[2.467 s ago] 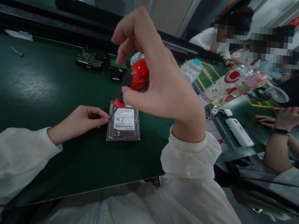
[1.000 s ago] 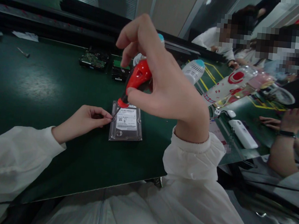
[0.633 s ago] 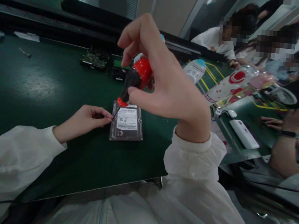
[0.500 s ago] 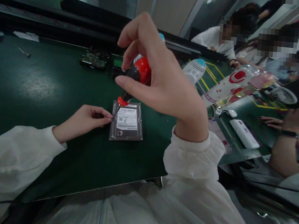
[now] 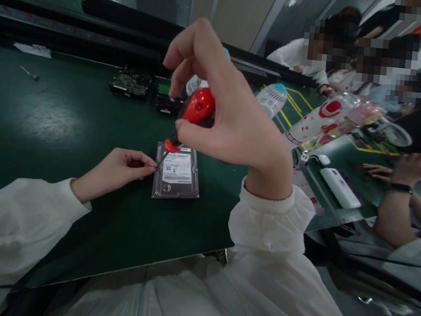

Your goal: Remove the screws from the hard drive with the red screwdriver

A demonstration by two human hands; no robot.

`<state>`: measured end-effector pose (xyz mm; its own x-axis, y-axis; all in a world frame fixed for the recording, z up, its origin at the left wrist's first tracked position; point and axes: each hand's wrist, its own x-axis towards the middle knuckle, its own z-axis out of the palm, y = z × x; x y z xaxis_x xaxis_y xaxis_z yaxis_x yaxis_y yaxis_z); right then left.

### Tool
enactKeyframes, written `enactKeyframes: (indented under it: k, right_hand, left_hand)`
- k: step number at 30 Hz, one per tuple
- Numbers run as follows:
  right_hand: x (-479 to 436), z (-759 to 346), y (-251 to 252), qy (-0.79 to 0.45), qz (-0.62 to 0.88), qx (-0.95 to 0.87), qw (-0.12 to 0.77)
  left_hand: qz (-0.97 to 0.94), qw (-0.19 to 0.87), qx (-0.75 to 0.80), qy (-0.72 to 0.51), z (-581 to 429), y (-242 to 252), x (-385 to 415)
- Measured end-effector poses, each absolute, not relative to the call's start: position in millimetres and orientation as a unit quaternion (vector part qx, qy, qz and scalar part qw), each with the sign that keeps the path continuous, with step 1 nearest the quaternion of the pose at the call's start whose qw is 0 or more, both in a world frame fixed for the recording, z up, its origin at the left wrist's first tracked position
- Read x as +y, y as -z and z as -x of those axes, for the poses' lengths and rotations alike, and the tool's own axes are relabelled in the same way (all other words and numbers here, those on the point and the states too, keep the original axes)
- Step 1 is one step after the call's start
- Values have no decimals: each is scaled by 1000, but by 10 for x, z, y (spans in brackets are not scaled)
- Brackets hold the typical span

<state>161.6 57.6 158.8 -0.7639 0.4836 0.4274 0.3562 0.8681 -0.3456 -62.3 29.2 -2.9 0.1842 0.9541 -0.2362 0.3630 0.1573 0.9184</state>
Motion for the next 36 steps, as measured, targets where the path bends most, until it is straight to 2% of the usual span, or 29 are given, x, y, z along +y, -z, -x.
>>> enactKeyframes:
  k: [14, 23, 27, 36]
  right_hand:
    - [600, -1599, -1530, -120, 195, -931, 285]
    - [566, -1614, -1552, -123, 186, -938, 264]
    - [585, -1616, -1531, -130, 187, -929, 291]
    - [596, -1621, -1530, -116, 193, -937, 266]
  left_hand:
    - [-570, 506, 574, -299, 592, -17, 274]
    - [-584, 501, 567, -294, 619, 15, 280]
    - [-583, 499, 572, -291, 612, 3, 280]
    - [-576, 508, 572, -288, 595, -49, 257]
